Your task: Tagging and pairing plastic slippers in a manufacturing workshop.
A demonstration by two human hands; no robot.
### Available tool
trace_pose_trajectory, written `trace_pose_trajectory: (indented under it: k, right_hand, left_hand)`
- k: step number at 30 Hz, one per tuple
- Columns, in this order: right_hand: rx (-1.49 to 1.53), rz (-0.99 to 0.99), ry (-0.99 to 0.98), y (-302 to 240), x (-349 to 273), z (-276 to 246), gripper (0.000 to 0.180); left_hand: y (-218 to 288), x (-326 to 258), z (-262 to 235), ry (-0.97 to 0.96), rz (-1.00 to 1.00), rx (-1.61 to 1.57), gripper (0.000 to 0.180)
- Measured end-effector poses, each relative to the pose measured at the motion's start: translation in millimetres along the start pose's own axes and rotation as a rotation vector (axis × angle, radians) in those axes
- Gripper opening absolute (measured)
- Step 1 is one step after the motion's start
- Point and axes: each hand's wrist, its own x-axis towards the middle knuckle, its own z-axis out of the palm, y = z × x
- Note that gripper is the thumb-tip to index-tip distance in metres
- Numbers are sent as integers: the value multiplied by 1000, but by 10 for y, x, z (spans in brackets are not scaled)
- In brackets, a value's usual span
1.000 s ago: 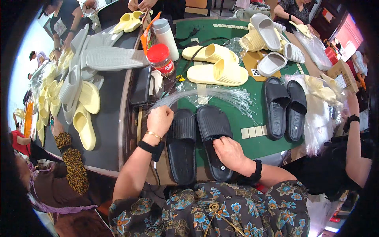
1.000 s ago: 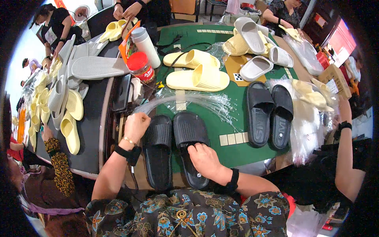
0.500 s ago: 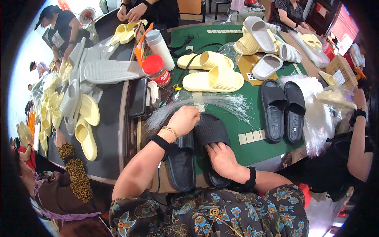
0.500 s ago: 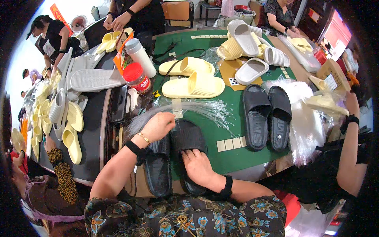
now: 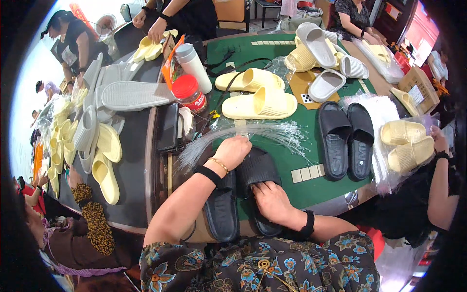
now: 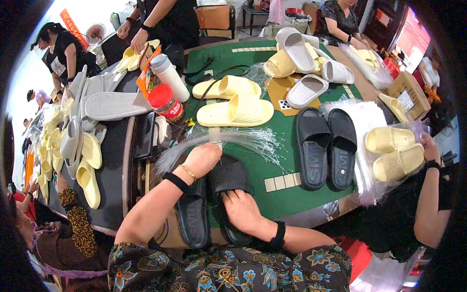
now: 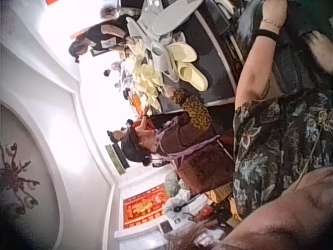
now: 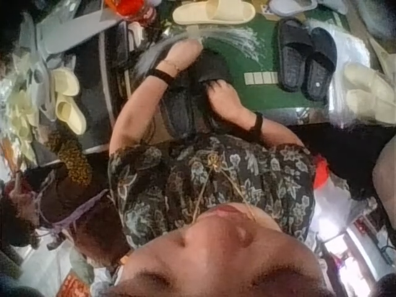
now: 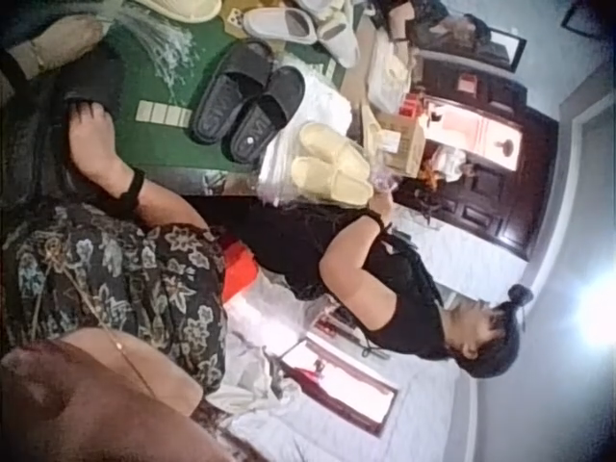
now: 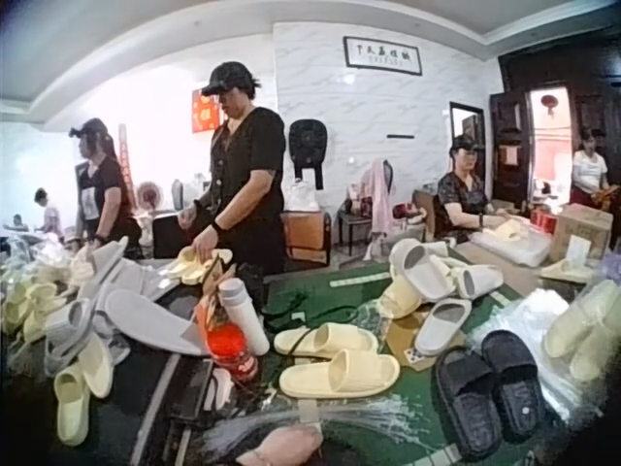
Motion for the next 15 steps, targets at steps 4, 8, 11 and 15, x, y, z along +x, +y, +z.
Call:
trace_pose_trajectory:
  k: [4,8,11,15]
  right_hand:
    - [-17,3,-30,-25,14,-30,34]
    - [-29,-6,-7,-32,5,-28,33]
    - [-30,-2,-7,-47,10,-45,34]
    - [-29,-10,-1,-39,12,-52,35]
  left_hand:
    - [4,-17,-16,171,90,-8,5]
    - [0,-23,-45,149,139,-57,4]
    - [5,-11,-25,124,116,-28,5]
    - [16,-4,14,104,27,-50,4]
